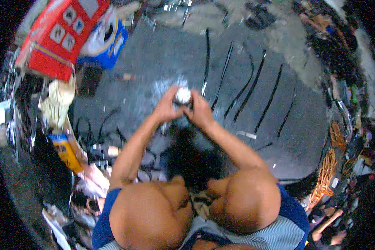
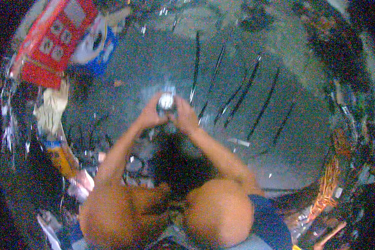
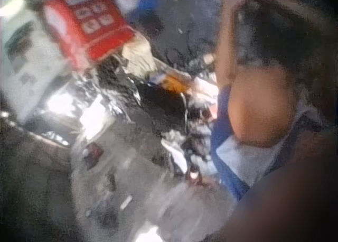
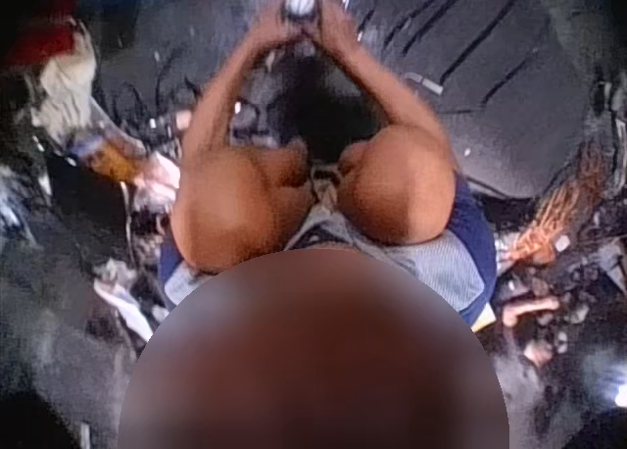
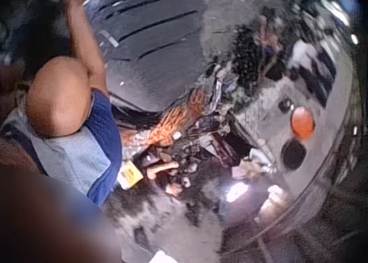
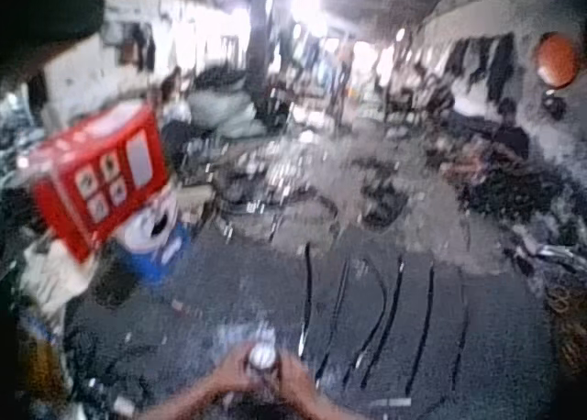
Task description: The person sits on the floor and repeatedly strips the black outer insulation from thin cables using a small cylindrical tool. They pull the insulation off by hand and place the stripped cables into a pile on the floor.
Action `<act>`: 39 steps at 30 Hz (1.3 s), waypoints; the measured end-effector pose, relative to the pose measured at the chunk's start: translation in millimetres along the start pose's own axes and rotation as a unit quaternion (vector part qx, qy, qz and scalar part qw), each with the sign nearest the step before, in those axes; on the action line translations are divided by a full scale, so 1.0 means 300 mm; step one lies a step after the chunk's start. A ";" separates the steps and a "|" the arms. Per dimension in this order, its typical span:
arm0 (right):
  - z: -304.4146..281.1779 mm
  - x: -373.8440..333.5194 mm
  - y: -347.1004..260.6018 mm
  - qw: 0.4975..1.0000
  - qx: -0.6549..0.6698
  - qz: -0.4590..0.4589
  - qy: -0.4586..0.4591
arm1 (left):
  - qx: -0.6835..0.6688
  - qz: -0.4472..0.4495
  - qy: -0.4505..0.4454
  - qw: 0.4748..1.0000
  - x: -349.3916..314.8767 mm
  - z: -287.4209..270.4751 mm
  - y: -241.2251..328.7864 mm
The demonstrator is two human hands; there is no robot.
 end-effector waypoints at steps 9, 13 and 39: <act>0.101 0.008 0.248 0.955 0.085 0.276 -0.069 | 0.063 -0.057 -0.003 0.996 0.020 0.044 -0.039; 0.097 0.025 0.185 0.929 0.167 0.325 -0.054 | 0.048 -0.032 -0.015 0.998 0.015 0.026 -0.050; -2.166 0.280 0.238 0.985 0.041 -0.089 0.139 | 0.024 0.000 -0.005 1.000 0.034 0.054 0.016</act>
Point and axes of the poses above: each hand's wrist, its own x-axis towards the middle knuckle, its own z-axis out of the palm, y = z × x, the point moved 2 cm from there along x, towards the middle knuckle
